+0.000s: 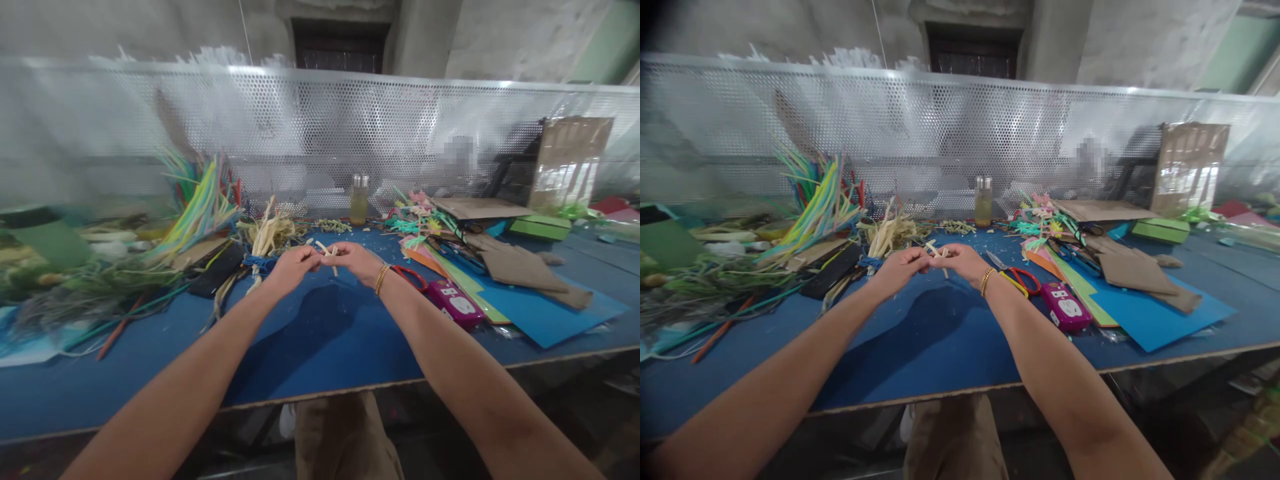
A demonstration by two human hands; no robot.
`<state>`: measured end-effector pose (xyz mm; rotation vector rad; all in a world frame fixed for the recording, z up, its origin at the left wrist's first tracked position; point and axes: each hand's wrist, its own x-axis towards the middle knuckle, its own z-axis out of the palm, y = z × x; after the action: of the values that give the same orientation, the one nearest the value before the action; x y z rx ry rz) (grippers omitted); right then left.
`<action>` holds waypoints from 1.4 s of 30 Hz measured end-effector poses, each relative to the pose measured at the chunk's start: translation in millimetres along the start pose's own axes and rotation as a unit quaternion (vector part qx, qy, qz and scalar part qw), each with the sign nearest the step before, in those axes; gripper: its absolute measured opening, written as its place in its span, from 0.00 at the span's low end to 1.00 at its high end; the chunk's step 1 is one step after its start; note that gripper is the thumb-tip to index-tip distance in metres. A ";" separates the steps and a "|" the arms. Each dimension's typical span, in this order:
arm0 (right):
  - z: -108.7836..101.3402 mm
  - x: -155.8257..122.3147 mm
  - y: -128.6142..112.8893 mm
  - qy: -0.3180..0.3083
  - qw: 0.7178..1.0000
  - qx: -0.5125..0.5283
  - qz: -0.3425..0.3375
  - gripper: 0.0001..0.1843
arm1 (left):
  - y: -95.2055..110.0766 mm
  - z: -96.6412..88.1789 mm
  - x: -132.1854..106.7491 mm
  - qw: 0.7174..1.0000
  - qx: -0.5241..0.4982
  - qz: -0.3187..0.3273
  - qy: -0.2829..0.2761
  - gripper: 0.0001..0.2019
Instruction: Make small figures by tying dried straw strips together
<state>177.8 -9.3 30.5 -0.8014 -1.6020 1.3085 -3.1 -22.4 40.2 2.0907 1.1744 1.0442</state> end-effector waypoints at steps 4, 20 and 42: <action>1.3 1.3 -0.9 0.044 0.999 -0.005 0.004 0.13 | -0.3 -1.4 0.9 1.000 0.010 0.003 0.005 0.14; -0.9 -3.9 -8.1 0.000 0.999 -0.044 -0.010 0.17 | -4.0 -3.0 1.1 1.000 -0.011 -0.010 0.006 0.15; -1.2 3.0 -1.7 0.092 0.988 -0.119 -0.040 0.15 | -6.3 6.1 0.8 0.967 -0.229 -0.087 0.068 0.16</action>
<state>177.8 -6.5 32.9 -0.9637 -1.6427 0.9678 -0.9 -19.0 32.4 1.5532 1.0375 1.2516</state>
